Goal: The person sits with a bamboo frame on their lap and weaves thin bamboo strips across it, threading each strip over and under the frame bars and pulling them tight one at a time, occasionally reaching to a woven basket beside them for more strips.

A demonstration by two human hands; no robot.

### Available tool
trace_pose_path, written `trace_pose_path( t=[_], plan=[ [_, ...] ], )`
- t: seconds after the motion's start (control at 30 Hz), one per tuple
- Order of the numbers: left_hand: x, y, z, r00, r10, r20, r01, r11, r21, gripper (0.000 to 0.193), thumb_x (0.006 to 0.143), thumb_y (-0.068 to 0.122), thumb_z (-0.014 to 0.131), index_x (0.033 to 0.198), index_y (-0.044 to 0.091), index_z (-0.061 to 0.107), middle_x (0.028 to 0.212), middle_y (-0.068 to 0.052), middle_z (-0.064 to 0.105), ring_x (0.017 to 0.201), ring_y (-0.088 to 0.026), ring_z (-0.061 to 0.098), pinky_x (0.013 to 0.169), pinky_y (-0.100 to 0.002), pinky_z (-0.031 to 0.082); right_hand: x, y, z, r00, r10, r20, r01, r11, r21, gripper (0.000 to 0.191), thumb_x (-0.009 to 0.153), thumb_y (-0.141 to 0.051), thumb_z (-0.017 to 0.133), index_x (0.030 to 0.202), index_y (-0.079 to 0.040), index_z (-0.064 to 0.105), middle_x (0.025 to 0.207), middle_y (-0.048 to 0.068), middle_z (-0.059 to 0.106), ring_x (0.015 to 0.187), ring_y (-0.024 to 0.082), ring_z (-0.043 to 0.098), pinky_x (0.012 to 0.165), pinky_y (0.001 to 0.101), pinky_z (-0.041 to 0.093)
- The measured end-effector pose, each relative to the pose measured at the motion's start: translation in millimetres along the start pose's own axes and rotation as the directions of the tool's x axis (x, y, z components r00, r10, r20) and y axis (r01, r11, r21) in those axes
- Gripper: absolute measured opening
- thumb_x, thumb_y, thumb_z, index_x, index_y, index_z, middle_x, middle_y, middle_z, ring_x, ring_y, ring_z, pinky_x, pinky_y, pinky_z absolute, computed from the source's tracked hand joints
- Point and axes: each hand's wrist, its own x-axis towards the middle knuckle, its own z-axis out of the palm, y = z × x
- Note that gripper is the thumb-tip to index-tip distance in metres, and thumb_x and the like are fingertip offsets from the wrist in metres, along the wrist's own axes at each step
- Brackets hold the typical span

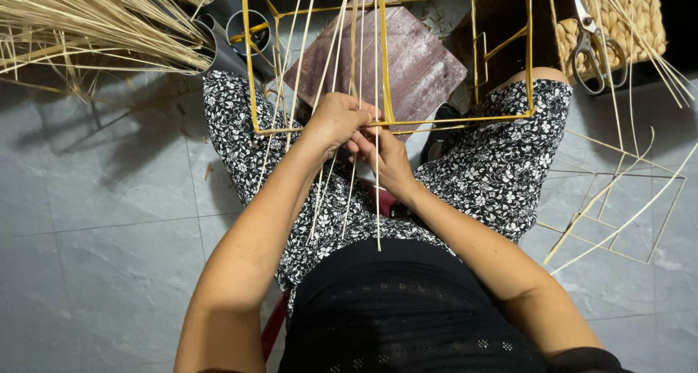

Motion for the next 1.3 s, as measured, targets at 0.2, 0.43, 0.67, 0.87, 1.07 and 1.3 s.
trace_pose_path(
  t=[0.2,0.43,0.67,0.87,1.07,1.3],
  plan=[
    [-5,7,1,1.000,0.005,-0.026,-0.004,1.000,0.030,0.023,0.095,0.015,0.064,0.104,-0.004,0.072,0.078,-0.013,0.075,0.045,-0.016,0.068,0.035,-0.025,0.049,-4,19,-1,0.984,0.173,-0.041,-0.160,0.962,0.220,0.024,0.106,-0.016,0.062,0.124,-0.001,0.067,0.099,0.004,0.073,0.083,0.010,0.067,0.072,0.0227,0.057],
    [-17,11,8,0.994,0.089,-0.064,-0.083,0.992,0.095,0.018,0.099,0.019,0.061,0.099,0.003,0.068,0.075,-0.009,0.075,0.042,-0.017,0.065,0.032,-0.025,0.041,-10,-15,-48,0.990,0.138,-0.037,-0.140,0.988,-0.060,0.020,0.103,-0.019,0.065,0.112,-0.004,0.074,0.095,-0.001,0.074,0.084,0.003,0.066,0.075,0.0198,0.053],
    [-36,15,12,0.975,0.208,-0.082,-0.196,0.971,0.137,0.017,0.101,0.020,0.059,0.102,0.003,0.065,0.087,-0.006,0.075,0.049,-0.013,0.072,0.038,-0.022,0.049,4,-97,-92,0.862,0.440,0.252,-0.479,0.870,0.119,0.017,0.103,-0.025,0.065,0.095,-0.010,0.070,0.073,-0.009,0.057,0.057,0.000,0.038,0.051,0.0187,0.028],
    [-45,16,7,0.955,0.295,0.000,-0.293,0.950,0.107,0.021,0.092,0.012,0.069,0.110,0.004,0.061,0.091,-0.006,0.073,0.052,-0.015,0.072,0.039,-0.023,0.047,39,-137,-86,0.822,0.530,0.210,-0.566,0.801,0.193,0.017,0.100,-0.015,0.064,0.107,-0.001,0.070,0.072,-0.001,0.065,0.053,0.003,0.048,0.047,0.0176,0.032],
    [-48,26,28,0.916,0.290,-0.277,-0.234,0.947,0.220,0.015,0.094,0.017,0.070,0.095,0.004,0.064,0.076,-0.006,0.075,0.044,-0.016,0.069,0.037,-0.028,0.048,72,-142,-78,0.869,0.421,0.261,-0.489,0.650,0.581,0.029,0.106,-0.014,0.058,0.125,0.005,0.069,0.074,0.001,0.067,0.045,0.002,0.041,0.041,0.0156,0.029],
    [-52,34,36,0.909,0.287,-0.302,-0.131,0.885,0.446,0.019,0.094,0.024,0.063,0.089,0.006,0.066,0.063,-0.008,0.073,0.045,-0.018,0.072,0.048,-0.032,0.057,42,-134,-82,0.944,0.329,0.015,-0.319,0.901,0.295,0.030,0.106,-0.020,0.055,0.124,0.000,0.069,0.075,0.000,0.068,0.047,0.002,0.042,0.043,0.0171,0.030]
  ],
)
